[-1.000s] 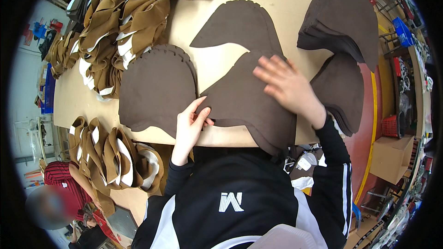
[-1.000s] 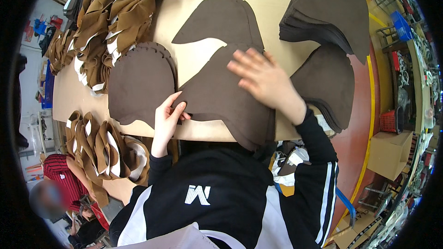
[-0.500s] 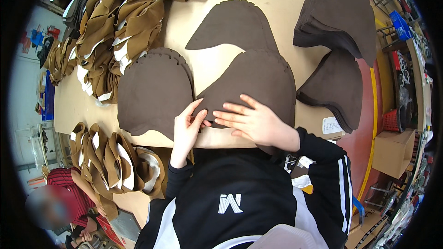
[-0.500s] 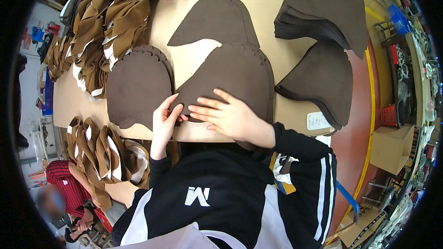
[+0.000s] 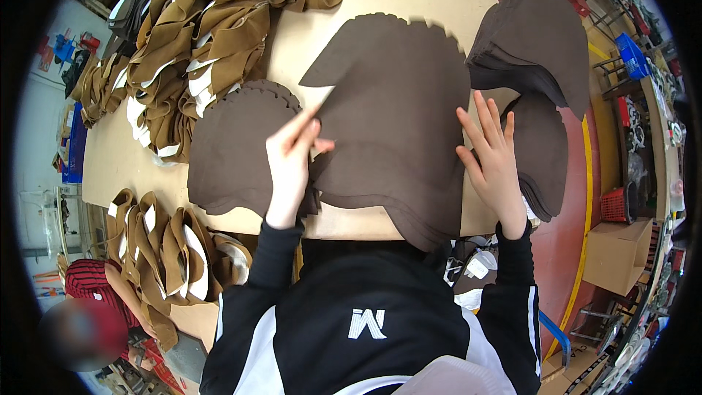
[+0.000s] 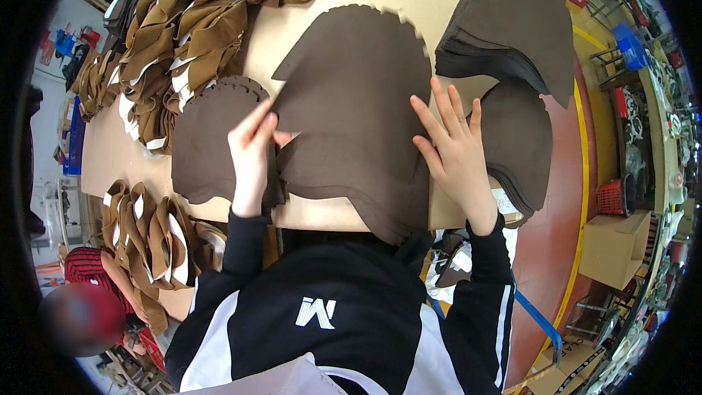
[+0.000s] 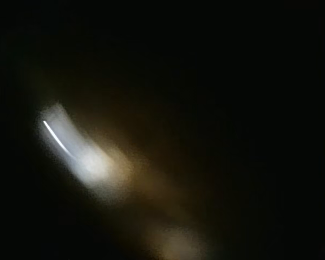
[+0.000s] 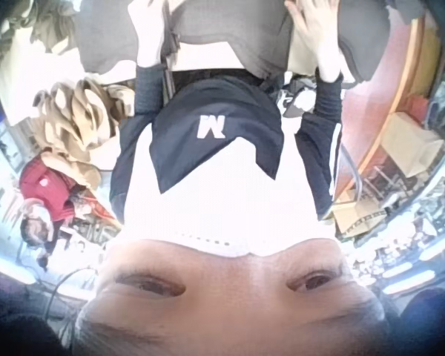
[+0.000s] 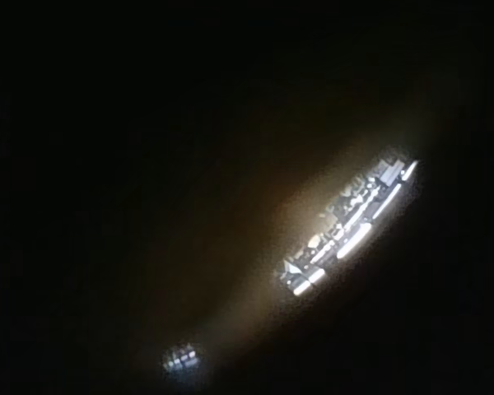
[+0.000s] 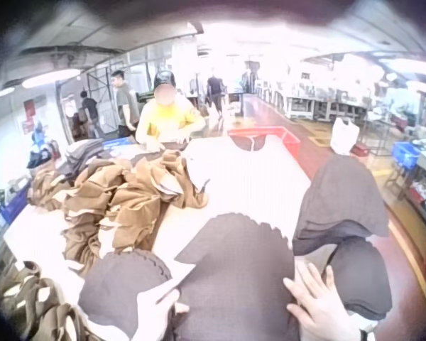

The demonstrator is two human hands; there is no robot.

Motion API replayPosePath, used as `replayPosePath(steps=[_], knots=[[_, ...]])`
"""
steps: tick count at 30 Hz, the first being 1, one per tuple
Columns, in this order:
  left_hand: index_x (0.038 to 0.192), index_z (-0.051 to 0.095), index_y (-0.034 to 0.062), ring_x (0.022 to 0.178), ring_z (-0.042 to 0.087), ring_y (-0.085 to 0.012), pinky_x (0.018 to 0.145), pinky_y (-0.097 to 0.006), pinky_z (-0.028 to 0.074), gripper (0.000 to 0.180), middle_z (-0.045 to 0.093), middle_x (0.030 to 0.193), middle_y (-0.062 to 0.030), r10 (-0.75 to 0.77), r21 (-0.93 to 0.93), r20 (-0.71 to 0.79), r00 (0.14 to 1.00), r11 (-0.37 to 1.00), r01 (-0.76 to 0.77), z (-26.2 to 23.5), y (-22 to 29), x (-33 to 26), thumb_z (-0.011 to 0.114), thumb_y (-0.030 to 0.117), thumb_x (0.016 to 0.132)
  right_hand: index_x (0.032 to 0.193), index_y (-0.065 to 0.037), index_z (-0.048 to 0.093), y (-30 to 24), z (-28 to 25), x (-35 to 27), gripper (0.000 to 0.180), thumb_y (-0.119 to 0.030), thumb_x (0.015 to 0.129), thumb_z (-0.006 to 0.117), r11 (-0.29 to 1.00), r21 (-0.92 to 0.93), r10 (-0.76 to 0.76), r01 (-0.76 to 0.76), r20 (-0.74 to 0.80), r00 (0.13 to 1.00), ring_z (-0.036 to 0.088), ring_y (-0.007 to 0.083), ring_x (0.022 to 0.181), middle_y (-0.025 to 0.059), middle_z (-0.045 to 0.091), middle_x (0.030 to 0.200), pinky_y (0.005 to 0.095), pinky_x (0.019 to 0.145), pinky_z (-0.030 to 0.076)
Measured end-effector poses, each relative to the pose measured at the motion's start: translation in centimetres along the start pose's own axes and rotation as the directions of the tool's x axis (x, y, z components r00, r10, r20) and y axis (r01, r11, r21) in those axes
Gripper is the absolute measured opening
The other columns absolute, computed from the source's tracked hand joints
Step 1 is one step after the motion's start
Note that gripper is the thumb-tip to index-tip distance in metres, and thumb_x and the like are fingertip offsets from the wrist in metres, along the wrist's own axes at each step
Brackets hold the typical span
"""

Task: The person repeatedly picks up brown fabric pieces from a table, aligns them, and stacks them into neat piles. The hands smooth and adjust the pieces to keep the stacks even. The process continues throughout the clip with multiple pieces handled one at a time.

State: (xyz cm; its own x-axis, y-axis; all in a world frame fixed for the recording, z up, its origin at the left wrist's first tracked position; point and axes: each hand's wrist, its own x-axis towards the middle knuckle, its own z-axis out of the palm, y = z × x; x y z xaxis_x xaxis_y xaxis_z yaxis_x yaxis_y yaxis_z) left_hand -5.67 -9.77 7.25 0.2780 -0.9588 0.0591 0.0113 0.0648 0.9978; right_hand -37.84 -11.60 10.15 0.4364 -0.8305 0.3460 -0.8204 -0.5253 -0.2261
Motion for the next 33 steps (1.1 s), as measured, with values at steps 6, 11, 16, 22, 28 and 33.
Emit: replayPosePath(steps=[6, 11, 16, 22, 28, 33], knots=[[0.145, 0.056, 0.0068, 0.108, 0.061, -0.0151, 0.093, -0.029, 0.048, 0.055, 0.066, 0.115, -0.0136, 0.128, 0.251, -0.021, 0.992, 0.961, -0.119, 0.3, -0.6, 6.8, 0.072, 0.013, 0.093, 0.145, -0.019, 0.055, -2.0, -0.8, -1.2, 0.053, -0.03, 0.095, 0.065, 0.993, -0.022, -0.118, 0.12, 0.09, 0.989, 0.033, 0.0267, 0.151, 0.0083, 0.04, 0.161, 0.0567, 0.124, 0.006], [0.135, 0.062, 0.0039, 0.091, 0.054, -0.0136, 0.089, -0.027, 0.047, 0.045, 0.062, 0.113, -0.0056, 0.099, 0.481, 0.24, 0.966, 0.852, -0.208, -1.9, -0.9, 1.5, 0.071, 0.007, 0.091, 0.148, -0.016, 0.051, -2.6, 0.2, -0.3, 0.055, -0.034, 0.097, 0.062, 0.984, 0.042, -0.176, 0.172, 0.135, 0.975, 0.036, 0.0251, 0.149, 0.0074, 0.04, 0.16, 0.0548, 0.125, 0.004], [0.13, 0.065, 0.0042, 0.096, 0.053, -0.0179, 0.088, -0.029, 0.046, 0.056, 0.056, 0.114, -0.0063, 0.009, 0.62, 0.228, 0.974, 0.77, -0.152, -1.7, -1.0, -5.0, 0.083, 0.014, 0.078, 0.151, -0.009, 0.044, -1.6, 3.9, 4.1, 0.062, -0.042, 0.1, 0.056, 0.979, 0.038, -0.201, 0.198, 0.091, 0.975, 0.035, 0.0279, 0.149, 0.0114, 0.04, 0.16, 0.0545, 0.125, 0.009], [0.125, 0.069, 0.0065, 0.096, 0.054, -0.0186, 0.086, -0.03, 0.046, 0.056, 0.055, 0.112, -0.0058, -0.012, 0.582, 0.16, 0.987, 0.809, -0.084, -1.9, -1.5, -5.7, 0.087, 0.01, 0.072, 0.149, 0.003, 0.042, -2.6, 7.4, 4.4, 0.081, -0.057, 0.096, 0.054, 0.932, 0.057, -0.362, 0.357, 0.175, 0.916, 0.036, 0.0309, 0.148, 0.0201, 0.041, 0.157, 0.0492, 0.122, 0.024], [0.118, 0.073, 0.0044, 0.097, 0.056, -0.017, 0.084, -0.029, 0.047, 0.047, 0.055, 0.11, -0.0049, 0.134, 0.643, 0.161, 0.978, 0.737, -0.207, -1.6, -1.5, -6.1, 0.084, 0.005, 0.073, 0.15, 0.0, 0.041, -6.5, 6.3, -1.0, 0.081, -0.055, 0.093, 0.059, 0.806, 0.352, -0.58, 0.475, 0.308, 0.754, 0.037, 0.026, 0.148, 0.015, 0.037, 0.161, 0.0453, 0.122, 0.027], [0.129, 0.066, 0.0004, 0.1, 0.059, -0.0128, 0.086, -0.028, 0.05, 0.049, 0.062, 0.115, -0.0054, -0.106, 0.361, 0.155, 0.982, 0.931, 0.044, -1.6, -1.2, -7.0, 0.08, 0.002, 0.082, 0.146, -0.006, 0.05, -6.0, 5.2, -2.2, 0.065, -0.047, 0.097, 0.062, 0.553, 0.663, -0.803, 0.505, 0.262, 0.535, 0.047, 0.0246, 0.142, 0.0132, 0.049, 0.153, 0.0451, 0.118, 0.035]])
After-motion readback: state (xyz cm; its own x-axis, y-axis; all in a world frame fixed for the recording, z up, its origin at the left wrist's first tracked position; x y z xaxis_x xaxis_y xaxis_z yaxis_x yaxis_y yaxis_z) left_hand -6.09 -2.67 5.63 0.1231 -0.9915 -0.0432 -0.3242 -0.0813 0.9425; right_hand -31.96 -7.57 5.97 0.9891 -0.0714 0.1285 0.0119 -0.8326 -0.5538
